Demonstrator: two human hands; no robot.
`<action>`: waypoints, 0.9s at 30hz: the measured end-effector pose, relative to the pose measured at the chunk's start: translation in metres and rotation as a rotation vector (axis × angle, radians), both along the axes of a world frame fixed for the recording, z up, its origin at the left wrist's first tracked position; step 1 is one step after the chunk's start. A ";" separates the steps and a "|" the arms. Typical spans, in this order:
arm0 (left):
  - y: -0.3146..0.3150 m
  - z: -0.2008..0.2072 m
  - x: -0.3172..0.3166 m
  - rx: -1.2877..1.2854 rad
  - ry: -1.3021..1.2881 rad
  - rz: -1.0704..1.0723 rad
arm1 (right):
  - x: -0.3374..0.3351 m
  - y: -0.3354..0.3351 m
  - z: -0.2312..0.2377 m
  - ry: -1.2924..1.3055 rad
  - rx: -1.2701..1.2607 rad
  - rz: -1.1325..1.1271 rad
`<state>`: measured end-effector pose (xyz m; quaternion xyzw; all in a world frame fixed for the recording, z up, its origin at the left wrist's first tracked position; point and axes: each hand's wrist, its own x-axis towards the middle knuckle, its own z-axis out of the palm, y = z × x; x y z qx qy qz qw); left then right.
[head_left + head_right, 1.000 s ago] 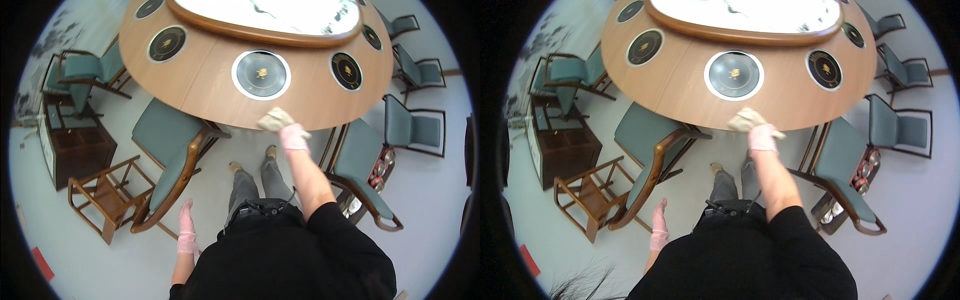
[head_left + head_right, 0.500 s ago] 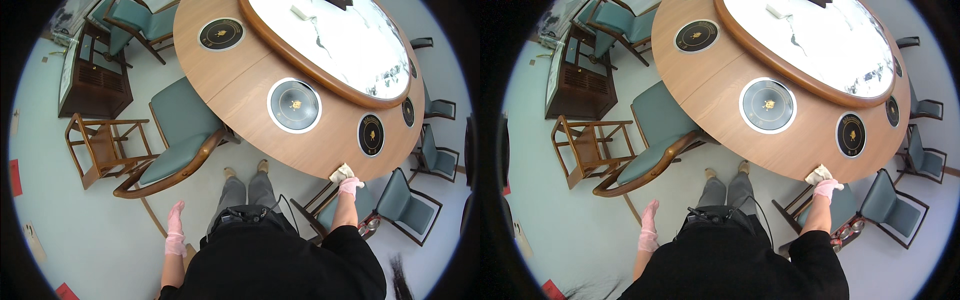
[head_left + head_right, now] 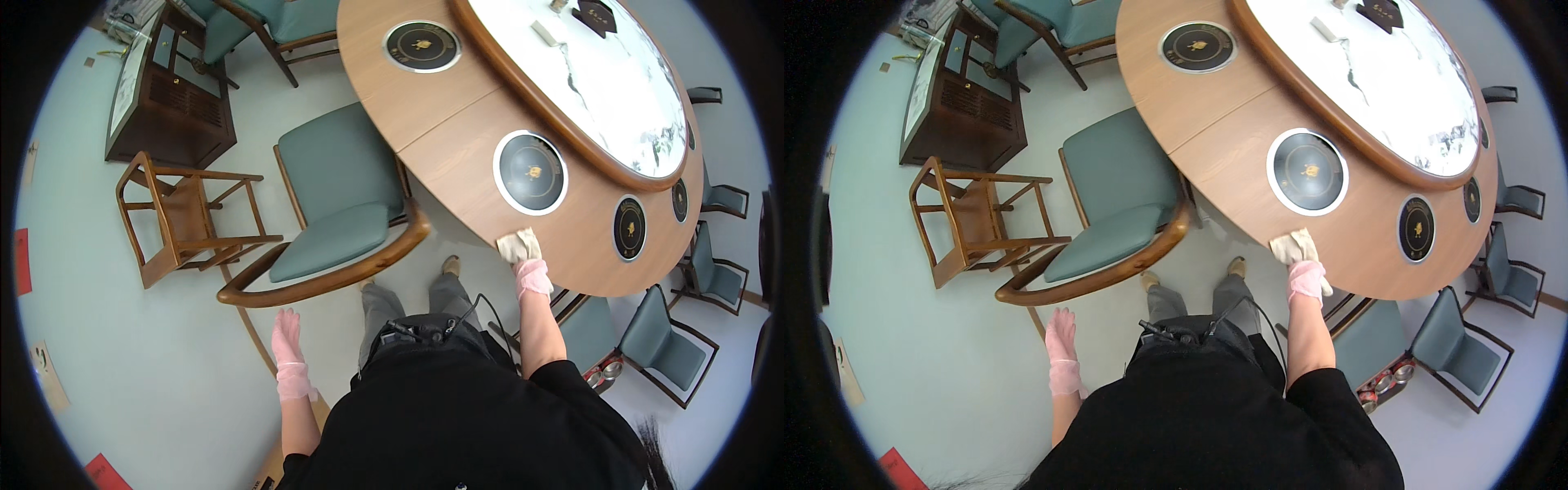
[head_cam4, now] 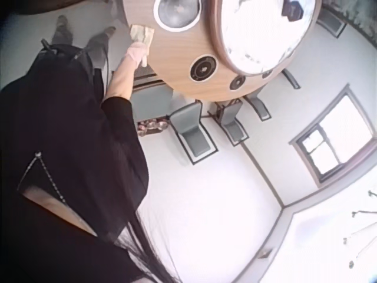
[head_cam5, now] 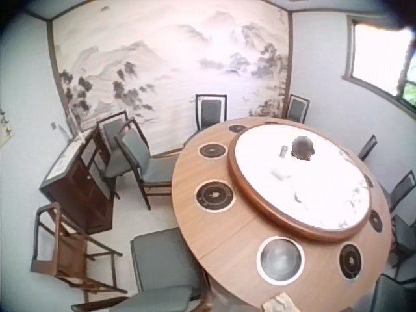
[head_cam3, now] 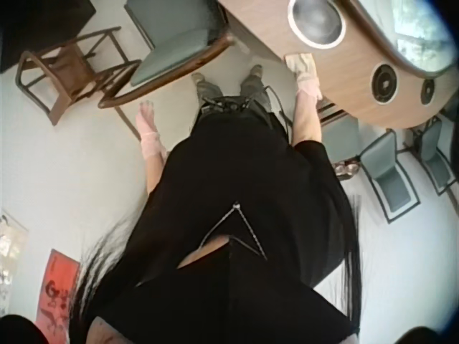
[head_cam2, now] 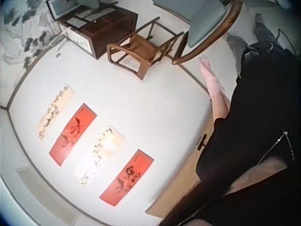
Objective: The person wipes the surface of a large round dining table with a cloth, moving around the perimeter and cleaning the wooden surface and built-in circular inserts. They also briefly pull out and push back a chair to access areas of the table.
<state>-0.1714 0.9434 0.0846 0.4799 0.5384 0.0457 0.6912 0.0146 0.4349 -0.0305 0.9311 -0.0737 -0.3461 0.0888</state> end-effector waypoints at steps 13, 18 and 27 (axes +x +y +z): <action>0.106 -0.044 0.082 -1.027 -0.299 0.315 | 0.066 0.103 0.149 -0.108 1.748 -1.450; 0.144 -0.120 0.107 -1.198 -0.366 0.379 | 0.114 0.196 0.175 0.267 1.308 -1.284; 0.140 -0.068 0.108 -0.606 -0.422 -0.017 | 0.127 0.224 0.118 0.624 1.091 -1.180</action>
